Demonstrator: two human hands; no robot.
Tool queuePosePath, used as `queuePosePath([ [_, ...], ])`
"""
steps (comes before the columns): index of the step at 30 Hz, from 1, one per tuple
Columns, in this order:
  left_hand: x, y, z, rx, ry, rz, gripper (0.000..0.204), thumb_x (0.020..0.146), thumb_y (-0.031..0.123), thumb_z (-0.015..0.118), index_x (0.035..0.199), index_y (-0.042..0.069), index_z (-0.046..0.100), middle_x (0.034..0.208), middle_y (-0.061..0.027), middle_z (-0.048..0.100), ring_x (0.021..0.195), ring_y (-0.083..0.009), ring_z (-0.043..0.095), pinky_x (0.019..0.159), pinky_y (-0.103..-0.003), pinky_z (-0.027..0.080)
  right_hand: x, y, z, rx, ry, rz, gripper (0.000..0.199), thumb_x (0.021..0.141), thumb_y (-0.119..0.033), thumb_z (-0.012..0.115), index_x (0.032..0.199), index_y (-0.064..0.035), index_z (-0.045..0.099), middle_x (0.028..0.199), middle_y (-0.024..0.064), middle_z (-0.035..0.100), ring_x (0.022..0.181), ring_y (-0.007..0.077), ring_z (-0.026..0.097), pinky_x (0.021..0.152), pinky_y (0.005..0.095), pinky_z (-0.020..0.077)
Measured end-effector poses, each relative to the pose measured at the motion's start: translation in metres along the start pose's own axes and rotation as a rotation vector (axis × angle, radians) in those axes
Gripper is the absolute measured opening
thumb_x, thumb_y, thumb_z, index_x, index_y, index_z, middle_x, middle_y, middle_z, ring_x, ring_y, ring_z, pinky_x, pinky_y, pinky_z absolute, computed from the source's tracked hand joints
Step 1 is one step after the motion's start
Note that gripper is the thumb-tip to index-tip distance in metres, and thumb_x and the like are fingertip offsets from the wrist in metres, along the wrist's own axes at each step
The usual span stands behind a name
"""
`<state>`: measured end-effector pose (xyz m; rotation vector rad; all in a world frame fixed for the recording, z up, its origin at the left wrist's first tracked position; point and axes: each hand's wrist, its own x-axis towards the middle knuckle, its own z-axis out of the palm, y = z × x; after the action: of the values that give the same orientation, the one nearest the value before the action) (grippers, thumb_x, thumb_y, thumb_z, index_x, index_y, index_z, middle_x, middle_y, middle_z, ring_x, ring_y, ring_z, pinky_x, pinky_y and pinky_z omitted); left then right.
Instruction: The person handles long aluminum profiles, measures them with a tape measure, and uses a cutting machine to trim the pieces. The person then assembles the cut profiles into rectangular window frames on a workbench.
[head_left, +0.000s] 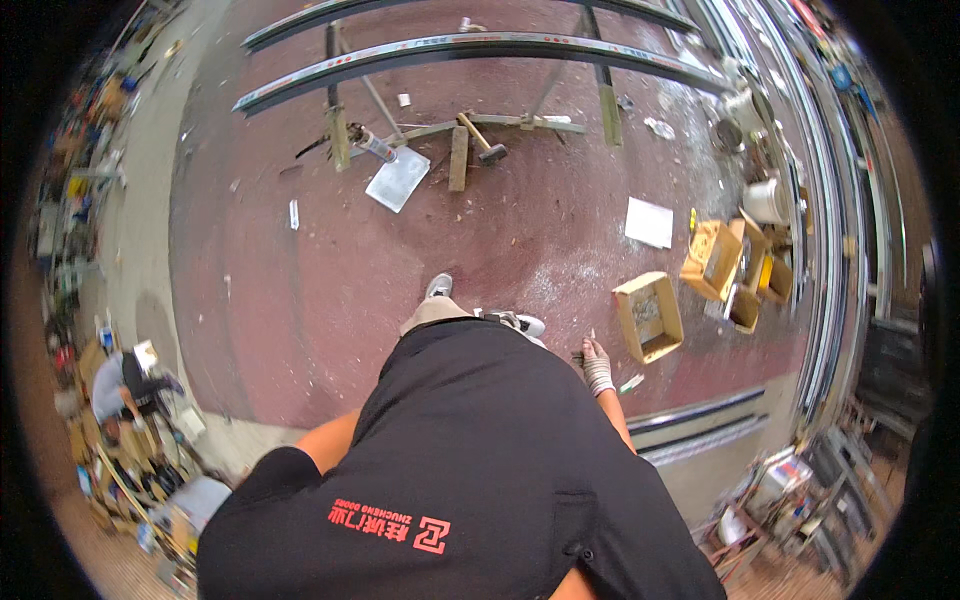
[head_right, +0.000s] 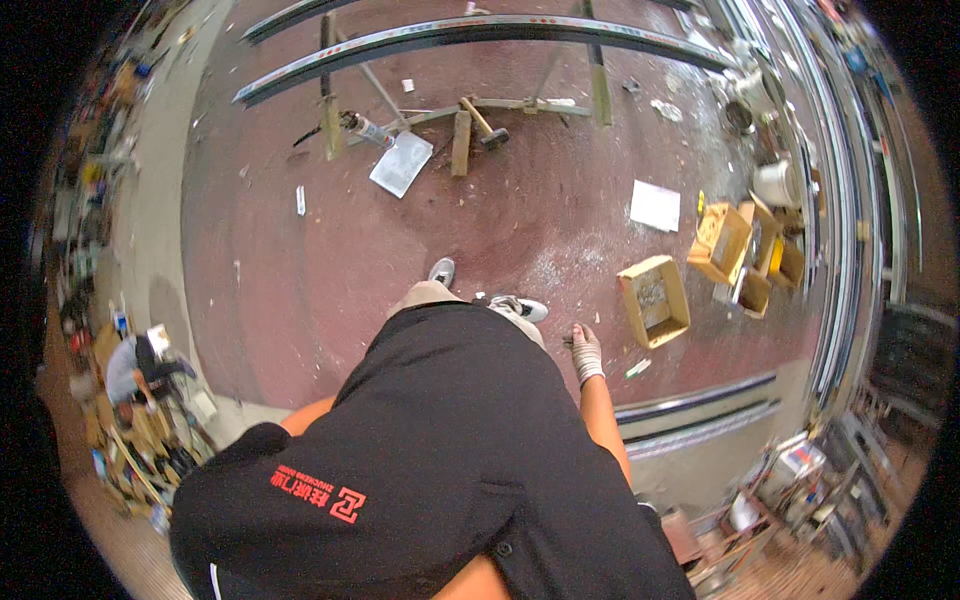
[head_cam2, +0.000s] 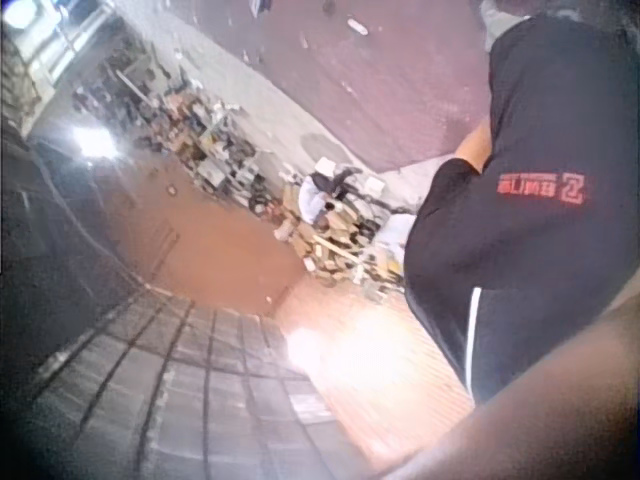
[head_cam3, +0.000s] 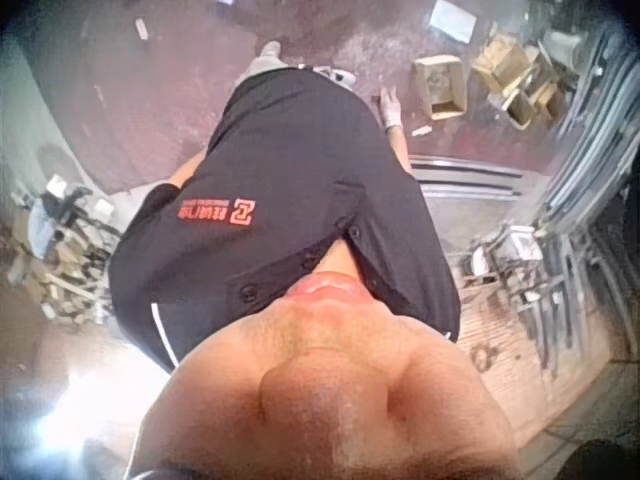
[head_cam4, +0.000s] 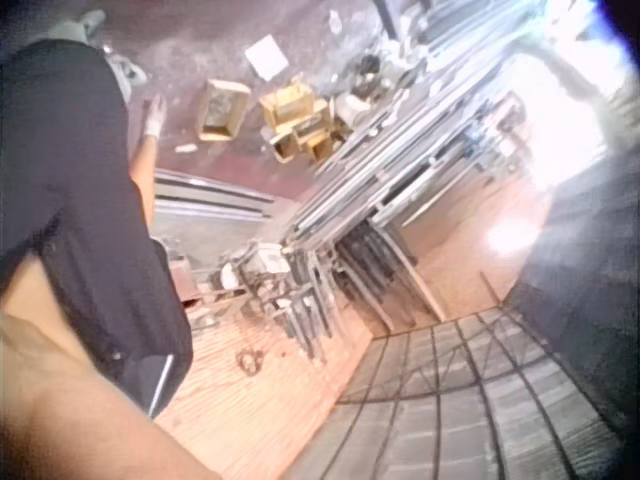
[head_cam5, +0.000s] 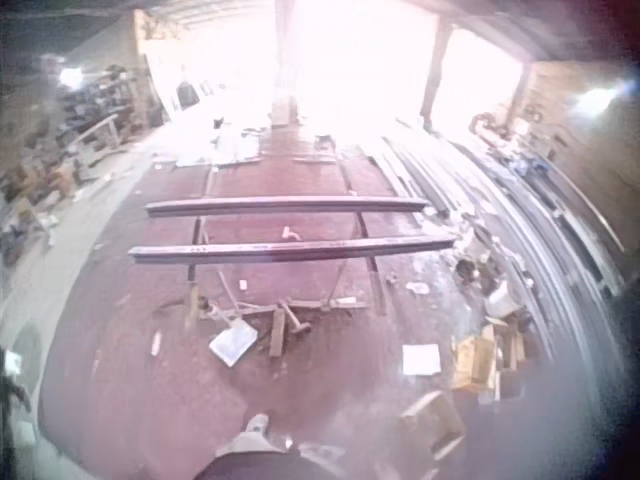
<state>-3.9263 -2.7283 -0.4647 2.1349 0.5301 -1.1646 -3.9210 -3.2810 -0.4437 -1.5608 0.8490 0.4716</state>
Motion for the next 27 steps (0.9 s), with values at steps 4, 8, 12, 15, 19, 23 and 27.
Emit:
queuePosePath([
  [4,0.030,-0.047,-0.055,0.090,-0.091,0.035,0.041,0.096,0.038,0.059,0.102,-0.001,0.074,0.101,-0.0134,0.074,0.093,-0.0275,0.070,0.083,-0.040,0.054,-0.069,0.024,0.058,-0.118,0.138,0.188,0.045,0.102,-0.034,0.056,0.132,-0.0016,0.060,0.101,0.0154,0.073,0.089,0.0237,0.071,0.080,0.0350,0.0554],
  [8,0.069,-0.083,-0.112,0.218,-0.161,0.045,0.041,0.096,0.038,0.060,0.102,0.000,0.074,0.100,-0.0126,0.074,0.092,-0.0267,0.070,0.083,-0.039,0.054,-0.160,0.061,0.097,-0.450,0.208,0.266,0.052,0.100,-0.046,0.051,0.131,-0.0057,0.062,0.125,0.0217,0.067,0.122,0.0357,0.061,0.103,0.0403,0.0459],
  [12,0.117,-0.077,-0.160,0.371,-0.225,0.102,0.041,0.096,0.038,0.060,0.101,0.000,0.074,0.099,-0.0118,0.074,0.091,-0.0259,0.070,0.082,-0.039,0.054,-0.227,0.083,0.121,-0.366,0.353,0.374,0.061,0.100,-0.053,0.051,0.132,-0.0015,0.061,0.127,0.0248,0.065,0.124,0.0395,0.058,0.104,0.0408,0.0451],
  [15,0.154,-0.039,-0.169,0.500,-0.287,0.187,0.041,0.096,0.038,0.061,0.101,0.000,0.074,0.099,-0.0112,0.074,0.091,-0.0253,0.070,0.082,-0.038,0.054,-0.257,0.103,0.138,-0.353,0.379,0.445,0.058,0.101,-0.047,0.048,0.134,-0.0011,0.059,0.131,0.0254,0.062,0.127,0.0389,0.056,0.106,0.0416,0.0439],
  [19,0.173,0.015,-0.148,0.642,-0.358,0.302,0.041,0.096,0.039,0.061,0.101,0.001,0.074,0.098,-0.0103,0.074,0.090,-0.0245,0.069,0.082,-0.038,0.054,-0.276,0.135,0.162,-0.364,0.351,0.423,0.054,0.100,-0.046,0.047,0.129,-0.0026,0.063,0.125,0.0249,0.065,0.122,0.0393,0.060,0.105,0.0429,0.0449],
  [23,0.161,0.058,-0.088,0.811,-0.474,0.421,0.040,0.096,0.039,0.062,0.101,0.001,0.074,0.096,-0.0095,0.074,0.090,-0.0237,0.069,0.081,-0.038,0.053,-0.302,0.173,0.182,-0.239,0.341,0.475,0.054,0.099,-0.045,0.046,0.129,-0.0033,0.064,0.125,0.0239,0.066,0.121,0.0389,0.060,0.103,0.0445,0.0456],
  [27,0.128,0.083,0.014,0.988,-0.614,0.540,0.040,0.096,0.039,0.062,0.100,0.001,0.074,0.095,-0.0087,0.074,0.089,-0.0229,0.069,0.081,-0.037,0.053,-0.348,0.224,0.201,-0.136,0.386,0.447,0.060,0.099,-0.049,0.042,0.132,-0.0028,0.062,0.141,0.0217,0.056,0.133,0.0359,0.052,0.113,0.0440,0.0382],
])
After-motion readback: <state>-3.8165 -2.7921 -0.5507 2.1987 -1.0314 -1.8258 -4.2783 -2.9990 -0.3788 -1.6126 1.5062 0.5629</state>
